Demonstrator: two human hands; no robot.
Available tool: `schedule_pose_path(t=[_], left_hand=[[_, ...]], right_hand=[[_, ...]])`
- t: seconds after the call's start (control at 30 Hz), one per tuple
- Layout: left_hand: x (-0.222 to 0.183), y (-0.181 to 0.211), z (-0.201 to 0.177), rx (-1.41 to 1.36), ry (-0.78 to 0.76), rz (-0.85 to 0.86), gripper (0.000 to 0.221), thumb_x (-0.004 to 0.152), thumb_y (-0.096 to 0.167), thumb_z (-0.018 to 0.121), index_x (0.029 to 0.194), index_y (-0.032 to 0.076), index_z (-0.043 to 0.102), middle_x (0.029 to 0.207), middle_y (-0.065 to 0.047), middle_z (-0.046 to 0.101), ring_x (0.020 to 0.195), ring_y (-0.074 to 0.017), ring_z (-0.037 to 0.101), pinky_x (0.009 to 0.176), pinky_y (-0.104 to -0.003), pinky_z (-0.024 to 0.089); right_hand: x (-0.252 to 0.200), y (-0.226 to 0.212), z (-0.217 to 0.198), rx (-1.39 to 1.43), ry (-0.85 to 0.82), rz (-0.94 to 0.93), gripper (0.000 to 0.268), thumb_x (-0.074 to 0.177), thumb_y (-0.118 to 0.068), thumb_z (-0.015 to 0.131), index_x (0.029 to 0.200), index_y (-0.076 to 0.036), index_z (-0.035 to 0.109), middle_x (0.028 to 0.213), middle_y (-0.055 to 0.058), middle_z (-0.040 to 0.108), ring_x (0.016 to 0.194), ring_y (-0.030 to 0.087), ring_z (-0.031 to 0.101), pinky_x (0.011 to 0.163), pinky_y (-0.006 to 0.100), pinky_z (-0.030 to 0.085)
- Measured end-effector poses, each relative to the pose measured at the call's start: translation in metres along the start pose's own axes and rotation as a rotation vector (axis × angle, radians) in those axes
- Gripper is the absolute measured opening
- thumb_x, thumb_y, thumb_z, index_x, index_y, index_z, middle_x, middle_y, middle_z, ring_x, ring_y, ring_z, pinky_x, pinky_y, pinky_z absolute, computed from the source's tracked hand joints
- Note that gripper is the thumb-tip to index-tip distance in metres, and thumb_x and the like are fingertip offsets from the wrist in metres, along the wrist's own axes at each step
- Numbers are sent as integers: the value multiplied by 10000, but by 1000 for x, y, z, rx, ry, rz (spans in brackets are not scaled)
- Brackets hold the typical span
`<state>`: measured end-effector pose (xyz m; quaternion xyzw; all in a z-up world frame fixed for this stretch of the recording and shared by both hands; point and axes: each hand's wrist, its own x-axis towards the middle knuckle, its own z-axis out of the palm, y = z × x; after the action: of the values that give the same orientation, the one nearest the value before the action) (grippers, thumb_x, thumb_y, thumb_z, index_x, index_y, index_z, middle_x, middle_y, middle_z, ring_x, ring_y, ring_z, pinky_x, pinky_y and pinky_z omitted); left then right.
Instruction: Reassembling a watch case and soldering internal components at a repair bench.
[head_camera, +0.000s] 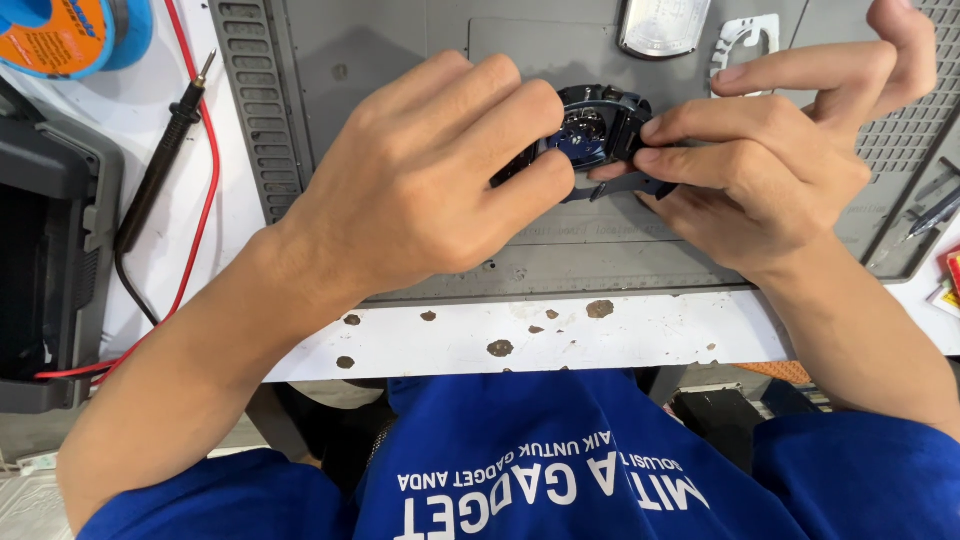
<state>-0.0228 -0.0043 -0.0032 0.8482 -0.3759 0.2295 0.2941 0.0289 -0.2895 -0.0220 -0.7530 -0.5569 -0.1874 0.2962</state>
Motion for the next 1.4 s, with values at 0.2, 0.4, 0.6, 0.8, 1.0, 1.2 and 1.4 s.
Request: schedule_pose_path(t=[0.2,0.4,0.6,0.8,1.0,1.2,1.4], left_hand=[[0,1,0,-3,-20,-52,364,1021,-158,641,794,73,473,890,-65,475,742,-212,354,602,-318,306],[0,-1,-3,57,-47,-34,372,1017,-160,700,810,87,514,893,-53,479,757,-184,405,586,-279,340],[1,0,-5,82,-48,-9,325,986,-145,667,828,93,511,902,-48,491,759,-174,422,539,-236,337],[3,1,-6,131,-55,-2,224,1021,-93,690,912,89,620,920,-34,520,782,-165,461,543,-221,381],[3,2,-7,169,-92,-24,258,977,-156,639,890,82,595,916,-31,500,769,-160,440,542,-231,366],[3,2,-8,152,-90,-14,256,1006,-125,644,867,79,575,937,-36,510,777,-161,445,548,-238,366],[3,4,-8,171,-85,16,295,1001,-105,651,820,104,547,912,-28,500,784,-155,472,568,-239,388]], right_hand=[[6,-4,4,10,47,44,300,959,58,644,777,-32,864,792,97,879,878,358,617,1247,415,154],[3,-8,2,-15,36,117,277,1018,-94,687,833,-60,890,827,48,890,907,344,640,1267,409,136],[5,-10,2,-31,31,105,313,1031,-131,670,825,-84,901,831,31,881,921,338,641,1263,414,130],[7,-5,2,-25,36,57,290,1013,-178,710,824,-76,906,832,38,883,927,326,624,1271,393,133],[4,-6,1,-30,21,92,300,1024,-206,701,866,-46,899,870,45,881,927,335,639,1256,415,138],[8,-6,2,-28,24,61,317,1033,-198,667,837,-73,883,853,43,866,911,333,630,1226,434,162],[5,-7,1,-28,25,86,209,996,-105,739,836,-67,867,866,24,864,891,310,634,1209,438,165]])
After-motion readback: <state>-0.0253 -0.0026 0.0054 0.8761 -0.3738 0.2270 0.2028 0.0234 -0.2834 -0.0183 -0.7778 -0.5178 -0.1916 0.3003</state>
